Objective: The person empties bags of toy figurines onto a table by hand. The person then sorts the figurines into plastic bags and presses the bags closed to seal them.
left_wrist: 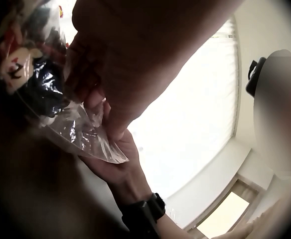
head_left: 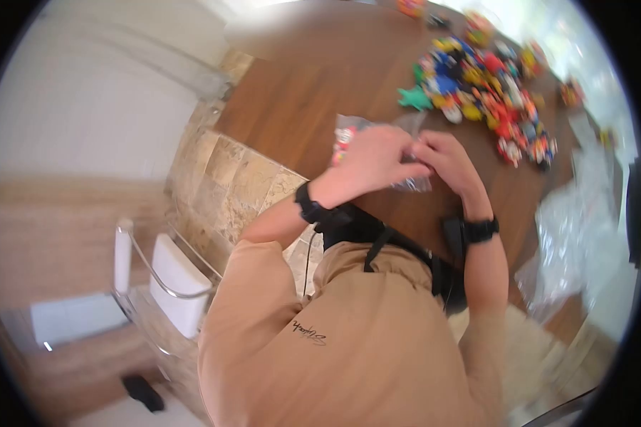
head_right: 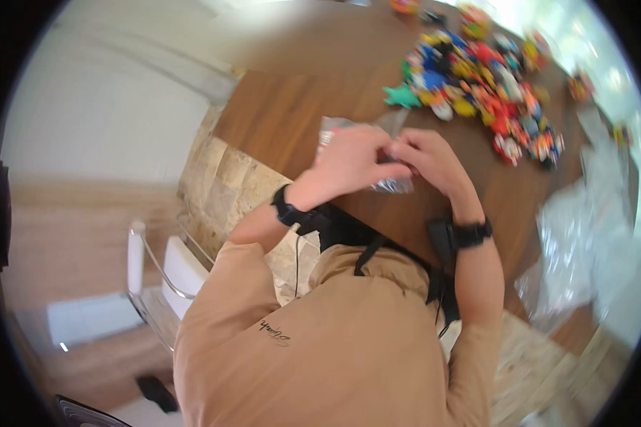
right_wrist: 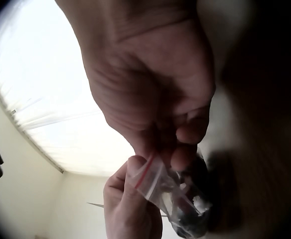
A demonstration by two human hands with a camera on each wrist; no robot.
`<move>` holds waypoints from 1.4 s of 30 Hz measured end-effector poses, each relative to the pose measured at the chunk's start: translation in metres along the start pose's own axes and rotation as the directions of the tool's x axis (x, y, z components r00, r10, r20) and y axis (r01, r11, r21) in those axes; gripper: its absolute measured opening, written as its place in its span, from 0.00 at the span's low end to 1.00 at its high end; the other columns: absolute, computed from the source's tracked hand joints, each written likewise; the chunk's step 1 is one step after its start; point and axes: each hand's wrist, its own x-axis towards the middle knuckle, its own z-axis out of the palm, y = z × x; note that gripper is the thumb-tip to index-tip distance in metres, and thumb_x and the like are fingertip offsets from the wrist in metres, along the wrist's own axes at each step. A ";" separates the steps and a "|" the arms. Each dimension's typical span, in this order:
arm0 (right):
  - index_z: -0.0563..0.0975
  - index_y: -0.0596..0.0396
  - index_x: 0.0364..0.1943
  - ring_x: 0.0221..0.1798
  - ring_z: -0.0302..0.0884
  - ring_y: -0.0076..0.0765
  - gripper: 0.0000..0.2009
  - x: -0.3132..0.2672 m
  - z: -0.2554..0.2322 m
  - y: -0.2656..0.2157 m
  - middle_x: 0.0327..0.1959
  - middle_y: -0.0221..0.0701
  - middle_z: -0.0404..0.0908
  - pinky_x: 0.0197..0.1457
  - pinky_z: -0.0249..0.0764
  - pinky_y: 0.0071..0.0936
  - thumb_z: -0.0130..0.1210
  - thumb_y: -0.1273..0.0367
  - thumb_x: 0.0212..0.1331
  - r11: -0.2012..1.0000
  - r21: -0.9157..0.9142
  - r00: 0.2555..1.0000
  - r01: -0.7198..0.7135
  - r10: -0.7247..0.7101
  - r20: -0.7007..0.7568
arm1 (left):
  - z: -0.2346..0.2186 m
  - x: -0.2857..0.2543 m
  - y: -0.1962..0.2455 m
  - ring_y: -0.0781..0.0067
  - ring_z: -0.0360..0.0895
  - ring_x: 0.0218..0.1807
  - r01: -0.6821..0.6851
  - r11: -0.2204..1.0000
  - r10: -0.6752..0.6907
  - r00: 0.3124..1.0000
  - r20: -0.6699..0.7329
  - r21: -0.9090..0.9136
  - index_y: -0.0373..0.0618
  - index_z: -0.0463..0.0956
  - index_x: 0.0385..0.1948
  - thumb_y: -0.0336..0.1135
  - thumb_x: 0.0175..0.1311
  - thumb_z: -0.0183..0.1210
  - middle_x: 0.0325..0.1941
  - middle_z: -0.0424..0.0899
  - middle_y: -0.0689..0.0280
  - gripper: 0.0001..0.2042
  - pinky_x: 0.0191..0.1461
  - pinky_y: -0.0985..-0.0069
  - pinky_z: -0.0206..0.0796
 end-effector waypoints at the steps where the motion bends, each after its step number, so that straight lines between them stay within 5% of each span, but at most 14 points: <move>1: 0.78 0.57 0.27 0.26 0.66 0.12 0.11 0.002 0.001 0.007 0.22 0.19 0.73 0.27 0.62 0.17 0.58 0.65 0.64 1.000 -0.015 1.000 0.007 -0.007 -0.005 | 0.002 0.000 0.000 0.53 0.80 0.33 0.011 1.000 -0.011 1.000 0.006 -0.007 0.43 0.80 0.23 0.59 0.48 0.68 0.26 0.81 0.56 0.24 0.37 0.60 0.69; 6: 0.78 0.57 0.25 0.26 0.65 0.11 0.11 0.005 -0.002 0.022 0.22 0.20 0.74 0.28 0.61 0.15 0.58 0.67 0.64 1.000 -0.001 0.999 0.009 -0.009 0.032 | 0.011 -0.006 0.002 0.51 0.80 0.34 0.110 0.994 -0.111 0.993 -0.046 -0.019 0.43 0.79 0.20 0.59 0.48 0.67 0.25 0.81 0.56 0.24 0.38 0.58 0.70; 10: 0.79 0.58 0.25 0.25 0.67 0.13 0.12 0.001 -0.001 0.010 0.22 0.22 0.75 0.27 0.61 0.15 0.56 0.67 0.66 0.996 0.023 0.996 -0.090 0.090 0.024 | 0.019 -0.007 0.002 0.49 0.82 0.33 0.032 0.999 -0.034 0.991 -0.133 -0.010 0.41 0.81 0.19 0.53 0.49 0.64 0.24 0.83 0.53 0.20 0.36 0.58 0.75; 15: 0.79 0.57 0.27 0.24 0.68 0.14 0.14 0.000 -0.004 0.013 0.22 0.22 0.76 0.28 0.62 0.15 0.52 0.65 0.70 0.995 0.084 0.997 -0.058 0.053 0.061 | 0.007 -0.008 0.005 0.52 0.81 0.32 0.075 0.993 -0.078 0.997 -0.028 -0.096 0.42 0.81 0.18 0.42 0.51 0.59 0.24 0.82 0.55 0.13 0.34 0.58 0.72; 24: 0.76 0.54 0.28 0.25 0.68 0.15 0.16 0.001 -0.008 0.023 0.23 0.21 0.74 0.30 0.64 0.16 0.48 0.61 0.74 0.997 0.073 0.998 -0.014 0.010 0.055 | 0.021 -0.007 -0.003 0.50 0.80 0.39 0.092 0.990 -0.101 0.991 -0.092 -0.103 0.41 0.80 0.24 0.40 0.60 0.52 0.29 0.83 0.56 0.13 0.42 0.55 0.72; 28: 0.76 0.54 0.31 0.26 0.69 0.15 0.12 0.000 -0.011 0.019 0.26 0.22 0.75 0.31 0.66 0.16 0.50 0.64 0.72 0.985 0.162 0.996 -0.051 0.038 0.084 | 0.018 -0.006 0.000 0.52 0.80 0.39 0.075 0.989 -0.090 0.989 -0.114 -0.131 0.41 0.79 0.25 0.40 0.62 0.53 0.28 0.82 0.57 0.13 0.41 0.57 0.71; 31: 0.78 0.55 0.38 0.30 0.73 0.14 0.04 -0.001 -0.011 0.015 0.31 0.22 0.80 0.34 0.69 0.12 0.57 0.70 0.67 0.966 0.235 0.989 -0.104 0.076 0.127 | 0.015 -0.005 0.000 0.51 0.81 0.38 0.075 0.978 -0.098 0.989 -0.109 -0.196 0.41 0.81 0.24 0.45 0.59 0.56 0.29 0.83 0.55 0.15 0.39 0.55 0.72; 36: 0.80 0.57 0.35 0.31 0.76 0.15 0.05 0.000 -0.010 0.019 0.31 0.23 0.81 0.35 0.72 0.14 0.57 0.70 0.66 0.984 0.163 0.995 -0.070 0.058 0.077 | 0.012 -0.005 0.007 0.55 0.81 0.36 0.109 0.989 -0.116 0.991 -0.064 -0.098 0.44 0.79 0.20 0.55 0.48 0.67 0.26 0.82 0.59 0.20 0.38 0.59 0.71; 42: 0.82 0.59 0.34 0.30 0.76 0.16 0.08 -0.005 -0.014 0.007 0.29 0.24 0.82 0.35 0.72 0.16 0.57 0.69 0.66 0.980 0.159 0.990 -0.120 0.105 0.097 | 0.019 -0.003 0.003 0.59 0.79 0.33 0.095 0.986 -0.103 0.993 -0.059 -0.137 0.43 0.77 0.18 0.48 0.51 0.65 0.23 0.80 0.63 0.16 0.36 0.64 0.70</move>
